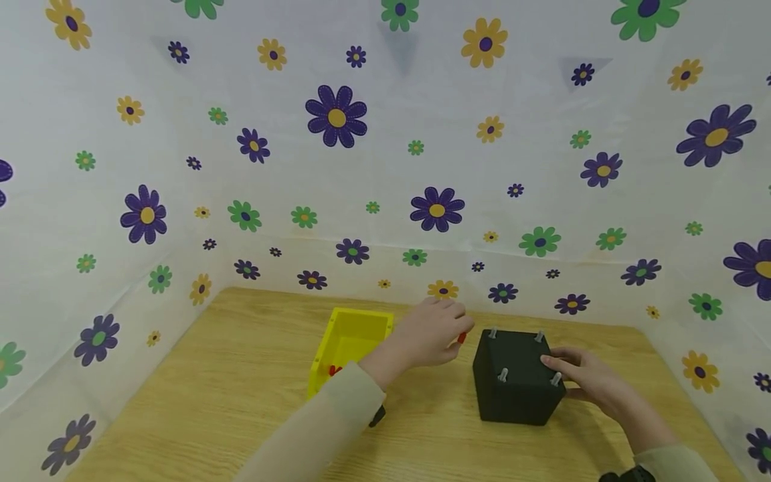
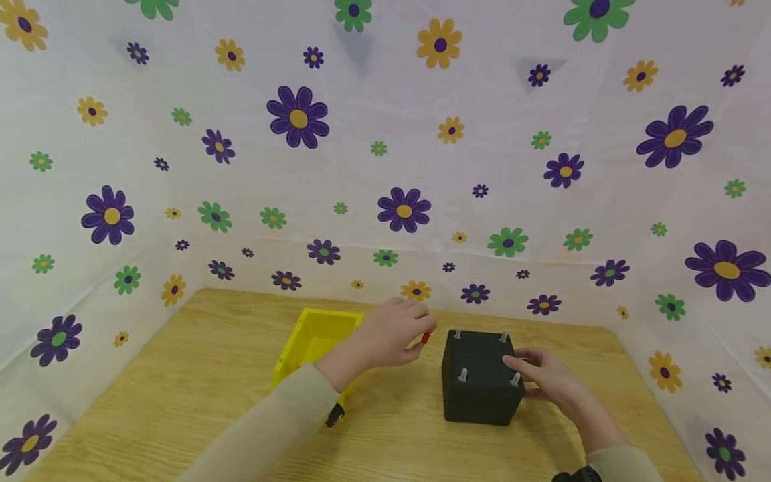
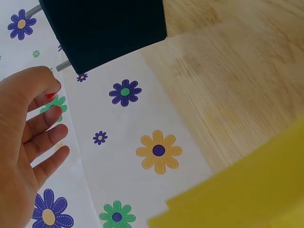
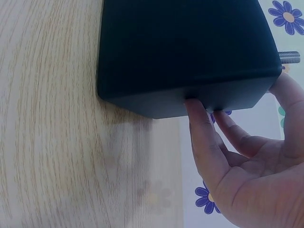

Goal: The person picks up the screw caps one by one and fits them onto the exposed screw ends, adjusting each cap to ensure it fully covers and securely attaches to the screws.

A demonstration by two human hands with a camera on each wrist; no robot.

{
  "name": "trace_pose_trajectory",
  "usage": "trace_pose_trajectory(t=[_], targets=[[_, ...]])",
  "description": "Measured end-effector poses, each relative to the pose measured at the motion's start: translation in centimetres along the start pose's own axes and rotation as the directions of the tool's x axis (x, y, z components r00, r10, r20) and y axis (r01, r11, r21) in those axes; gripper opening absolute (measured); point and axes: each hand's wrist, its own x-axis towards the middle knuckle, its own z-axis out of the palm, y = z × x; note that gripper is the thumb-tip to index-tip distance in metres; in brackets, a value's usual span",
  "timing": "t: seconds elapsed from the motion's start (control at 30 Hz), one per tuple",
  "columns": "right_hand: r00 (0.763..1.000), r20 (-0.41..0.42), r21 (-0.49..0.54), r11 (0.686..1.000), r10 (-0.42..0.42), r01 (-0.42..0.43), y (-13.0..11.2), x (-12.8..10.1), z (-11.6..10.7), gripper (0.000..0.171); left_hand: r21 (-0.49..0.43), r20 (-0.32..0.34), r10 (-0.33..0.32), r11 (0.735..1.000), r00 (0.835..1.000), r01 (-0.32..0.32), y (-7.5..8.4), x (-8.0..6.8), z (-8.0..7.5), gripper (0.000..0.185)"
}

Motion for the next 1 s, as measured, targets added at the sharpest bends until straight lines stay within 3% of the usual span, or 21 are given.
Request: trace_pose_trajectory(t=[1.0], targets=[[1.0,0.008,-0.014,1.0,-0.003,0.004,0.1,0.1,0.0,0.084,-0.023,-0.064,0.002,1.0,0.998,-0.003,1.1,3.5,0.5,0.019]])
